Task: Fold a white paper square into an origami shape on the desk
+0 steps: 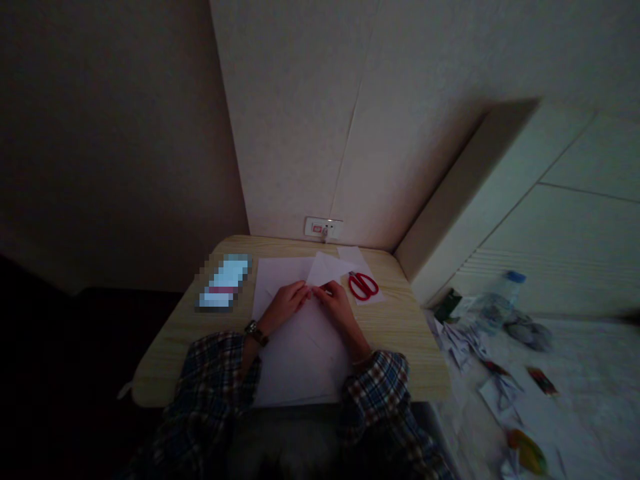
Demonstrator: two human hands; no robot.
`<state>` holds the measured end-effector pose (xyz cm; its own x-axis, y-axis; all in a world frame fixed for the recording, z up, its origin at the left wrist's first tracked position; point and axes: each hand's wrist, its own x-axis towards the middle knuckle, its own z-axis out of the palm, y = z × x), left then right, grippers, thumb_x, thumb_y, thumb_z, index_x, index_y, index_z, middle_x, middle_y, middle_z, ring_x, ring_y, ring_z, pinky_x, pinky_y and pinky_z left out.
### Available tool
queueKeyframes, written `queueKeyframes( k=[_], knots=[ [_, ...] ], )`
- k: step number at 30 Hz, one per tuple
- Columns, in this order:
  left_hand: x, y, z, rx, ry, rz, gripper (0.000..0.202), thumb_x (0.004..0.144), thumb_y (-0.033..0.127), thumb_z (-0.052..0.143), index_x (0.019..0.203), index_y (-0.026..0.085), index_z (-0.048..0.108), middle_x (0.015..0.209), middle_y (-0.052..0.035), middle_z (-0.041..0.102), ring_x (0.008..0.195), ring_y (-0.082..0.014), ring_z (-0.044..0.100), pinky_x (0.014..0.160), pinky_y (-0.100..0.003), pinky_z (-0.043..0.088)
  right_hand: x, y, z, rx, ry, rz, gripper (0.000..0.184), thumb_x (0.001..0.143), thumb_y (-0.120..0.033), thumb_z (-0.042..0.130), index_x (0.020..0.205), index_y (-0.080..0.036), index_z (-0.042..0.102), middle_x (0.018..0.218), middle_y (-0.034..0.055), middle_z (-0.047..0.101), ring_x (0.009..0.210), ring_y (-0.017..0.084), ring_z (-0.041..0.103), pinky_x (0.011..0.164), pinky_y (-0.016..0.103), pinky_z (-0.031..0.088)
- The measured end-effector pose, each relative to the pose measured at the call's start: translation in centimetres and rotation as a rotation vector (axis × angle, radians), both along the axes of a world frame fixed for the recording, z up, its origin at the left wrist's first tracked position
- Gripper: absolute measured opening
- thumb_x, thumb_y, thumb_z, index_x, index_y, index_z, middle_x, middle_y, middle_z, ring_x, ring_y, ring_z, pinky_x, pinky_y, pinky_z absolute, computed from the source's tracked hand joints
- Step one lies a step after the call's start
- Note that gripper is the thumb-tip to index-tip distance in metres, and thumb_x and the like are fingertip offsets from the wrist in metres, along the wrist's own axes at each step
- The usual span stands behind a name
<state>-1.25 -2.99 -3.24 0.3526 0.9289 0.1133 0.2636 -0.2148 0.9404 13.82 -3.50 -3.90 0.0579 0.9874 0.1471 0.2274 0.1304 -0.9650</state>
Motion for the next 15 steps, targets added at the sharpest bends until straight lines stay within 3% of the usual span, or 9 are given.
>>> queueKeyframes(
  k=[9, 15],
  knots=[
    [-0.02, -0.17, 0.62, -0.004, -0.033, -0.051, 0.03, 0.082, 0.044, 0.044, 0.07, 0.017, 0.053, 0.054, 0.0046, 0.044, 0.047, -0.01, 0.039, 0.046, -0.022, 0.03, -0.06, -0.28, 0.39, 0.025, 0.042, 0.079, 0.023, 0.071, -0.039, 0.058, 0.062, -0.018, 0.055, 0.06, -0.0017, 0.056, 0.057, 0.012, 0.05, 0.056, 0.024, 0.04],
    [0.01, -0.31, 1.02, -0.006, -0.023, -0.06, 0.03, 0.082, 0.041, 0.045, 0.071, 0.016, 0.055, 0.054, 0.0044, 0.044, 0.046, -0.0091, 0.039, 0.046, -0.021, 0.029, -0.03, -0.43, 0.8, 0.032, 0.094, 0.034, 0.023, 0.068, -0.038, 0.06, 0.059, -0.019, 0.051, 0.055, -0.0041, 0.05, 0.053, 0.011, 0.046, 0.053, 0.023, 0.038]
  ],
)
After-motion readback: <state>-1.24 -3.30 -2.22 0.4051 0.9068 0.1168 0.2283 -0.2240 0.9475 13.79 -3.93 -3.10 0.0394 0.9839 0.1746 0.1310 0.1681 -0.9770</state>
